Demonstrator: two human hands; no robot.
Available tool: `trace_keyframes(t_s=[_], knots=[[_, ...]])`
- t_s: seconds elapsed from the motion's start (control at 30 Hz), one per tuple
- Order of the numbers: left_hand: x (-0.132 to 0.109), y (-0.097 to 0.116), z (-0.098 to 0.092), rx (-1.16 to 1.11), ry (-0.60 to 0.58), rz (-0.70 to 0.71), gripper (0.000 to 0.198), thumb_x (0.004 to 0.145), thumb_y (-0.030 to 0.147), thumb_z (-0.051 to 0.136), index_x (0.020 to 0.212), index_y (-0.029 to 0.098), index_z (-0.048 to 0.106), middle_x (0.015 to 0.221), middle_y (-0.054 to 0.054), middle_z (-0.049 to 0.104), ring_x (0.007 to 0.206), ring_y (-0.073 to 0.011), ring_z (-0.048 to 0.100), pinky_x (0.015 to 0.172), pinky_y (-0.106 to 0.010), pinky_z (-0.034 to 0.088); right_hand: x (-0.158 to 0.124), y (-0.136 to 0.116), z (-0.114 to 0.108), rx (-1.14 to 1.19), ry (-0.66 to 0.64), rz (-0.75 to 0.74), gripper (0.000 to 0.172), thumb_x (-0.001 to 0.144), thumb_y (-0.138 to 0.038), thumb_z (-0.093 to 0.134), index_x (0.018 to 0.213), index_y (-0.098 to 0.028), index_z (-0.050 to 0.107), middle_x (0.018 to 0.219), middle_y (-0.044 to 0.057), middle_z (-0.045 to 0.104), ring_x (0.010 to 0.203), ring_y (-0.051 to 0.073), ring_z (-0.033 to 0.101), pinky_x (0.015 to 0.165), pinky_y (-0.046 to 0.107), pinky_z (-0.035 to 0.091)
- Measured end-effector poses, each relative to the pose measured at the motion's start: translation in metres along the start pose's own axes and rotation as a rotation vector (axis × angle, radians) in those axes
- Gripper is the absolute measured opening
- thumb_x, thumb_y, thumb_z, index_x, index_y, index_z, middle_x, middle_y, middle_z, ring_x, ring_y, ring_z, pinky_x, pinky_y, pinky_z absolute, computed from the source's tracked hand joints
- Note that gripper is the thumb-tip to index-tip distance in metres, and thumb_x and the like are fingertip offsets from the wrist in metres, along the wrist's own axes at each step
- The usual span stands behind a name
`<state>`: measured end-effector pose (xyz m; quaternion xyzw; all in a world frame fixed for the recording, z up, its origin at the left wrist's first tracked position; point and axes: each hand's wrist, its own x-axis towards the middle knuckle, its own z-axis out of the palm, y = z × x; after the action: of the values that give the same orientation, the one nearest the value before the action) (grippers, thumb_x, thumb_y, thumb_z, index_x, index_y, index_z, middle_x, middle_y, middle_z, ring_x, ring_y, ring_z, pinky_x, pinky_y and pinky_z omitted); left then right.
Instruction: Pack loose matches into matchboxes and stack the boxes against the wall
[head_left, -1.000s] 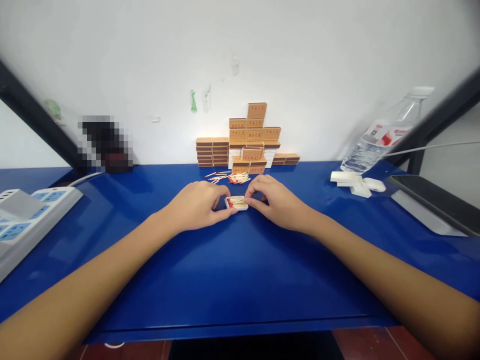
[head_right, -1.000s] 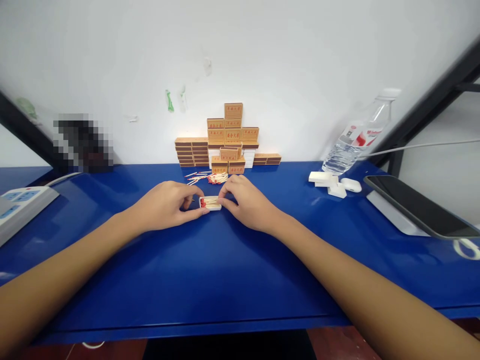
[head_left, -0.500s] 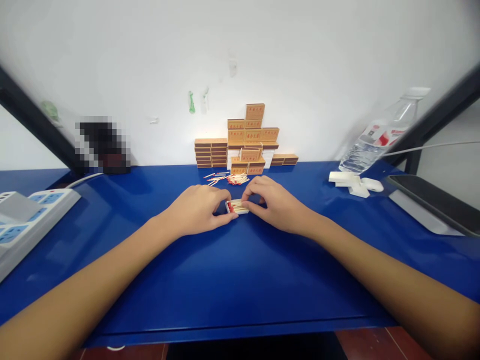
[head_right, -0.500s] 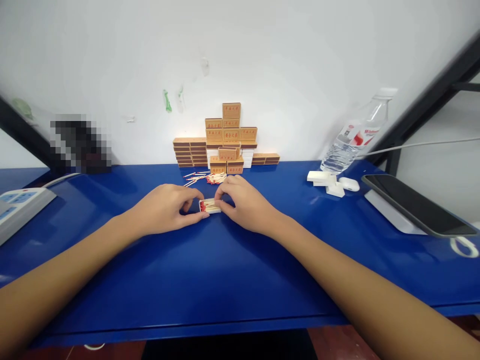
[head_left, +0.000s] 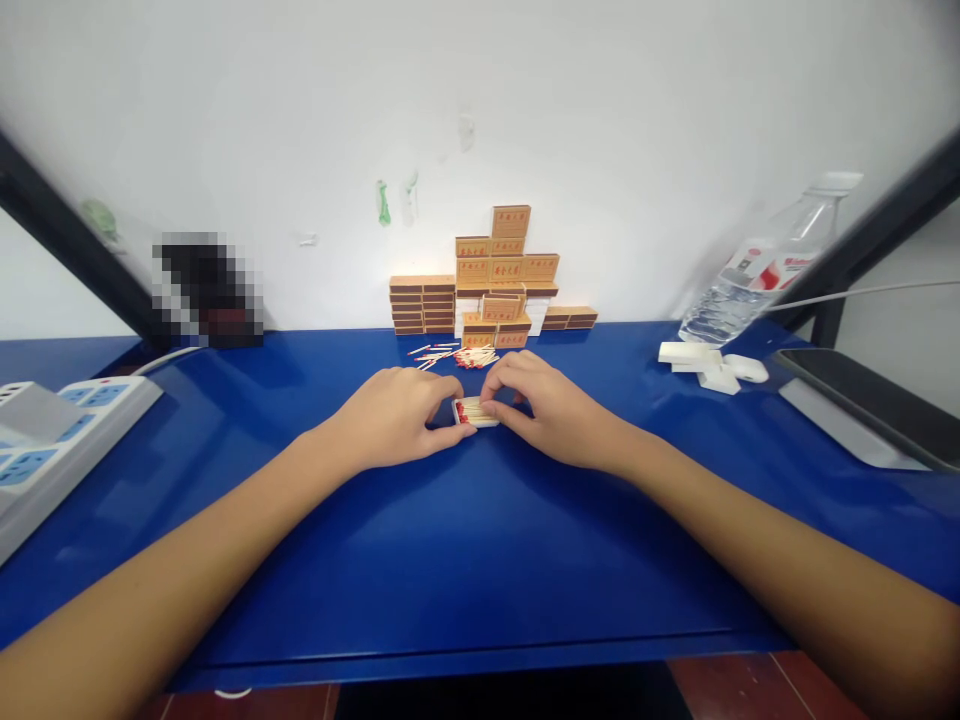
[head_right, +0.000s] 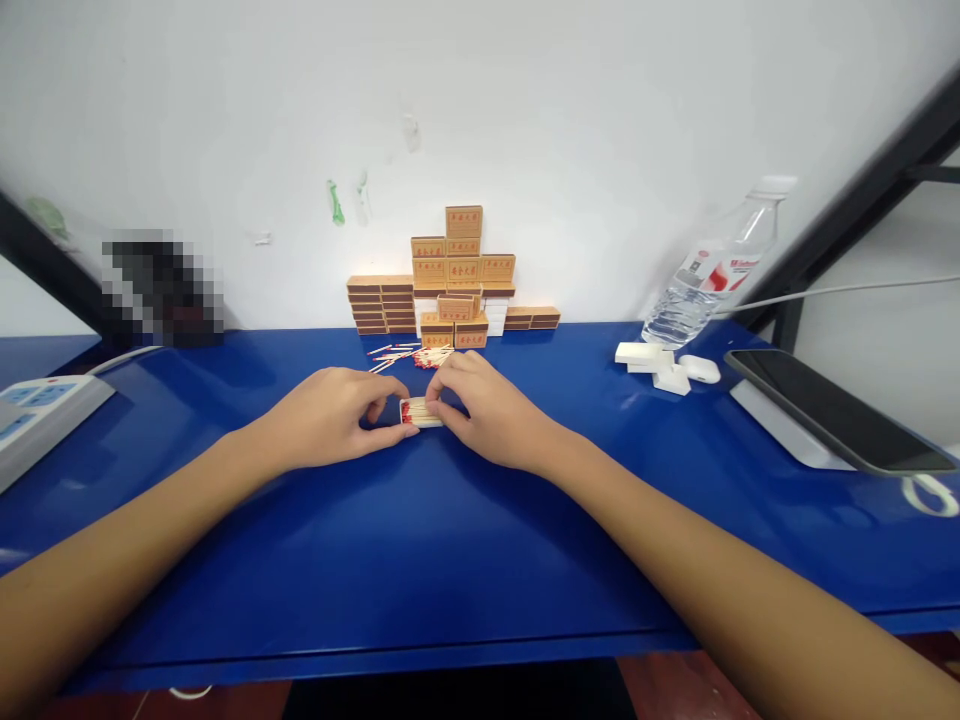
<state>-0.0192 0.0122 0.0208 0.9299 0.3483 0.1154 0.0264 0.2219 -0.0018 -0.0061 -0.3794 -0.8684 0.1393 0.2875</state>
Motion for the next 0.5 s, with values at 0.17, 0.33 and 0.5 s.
trace_keyframes(t_s=[0.17,0.33,0.5], knots=[[0.0,-0.025,-0.016,-0.05,0.119,-0.107,0.033,0.093,0.05,0.069,0.098,0.018,0.074,0.068,0.0,0.067,0.058,-0.0142,0.057,0.057,-0.028,0.034,0.002,0.003,-0.001,-0.021,0.181,0.053,0.009,0.099,-0.025,0.058,0.093,-0.023,0.065,0.096,0.007,0.068,0.092,0.022,0.06,0.082,0.037,0.048],[-0.003,-0.055,-0.026,0.01,0.23,-0.229,0.034,0.091,0.051,0.069,0.097,0.018,0.075,0.064,0.0,0.067,0.055,-0.0138,0.056,0.058,-0.027,0.034,0.026,-0.009,0.017,0.065,0.047,0.228,0.009,0.093,-0.027,0.068,0.088,-0.02,0.072,0.086,0.003,0.071,0.074,0.016,0.06,0.071,0.031,0.047],[-0.005,-0.067,-0.022,0.067,0.281,-0.308,0.035,0.09,0.051,0.068,0.099,0.018,0.075,0.067,-0.002,0.07,0.06,-0.0175,0.06,0.061,-0.029,0.035,0.071,-0.033,0.039,-0.019,-0.167,0.302,0.017,0.094,-0.028,0.073,0.08,-0.018,0.072,0.085,0.005,0.075,0.076,0.018,0.065,0.069,0.03,0.044]])
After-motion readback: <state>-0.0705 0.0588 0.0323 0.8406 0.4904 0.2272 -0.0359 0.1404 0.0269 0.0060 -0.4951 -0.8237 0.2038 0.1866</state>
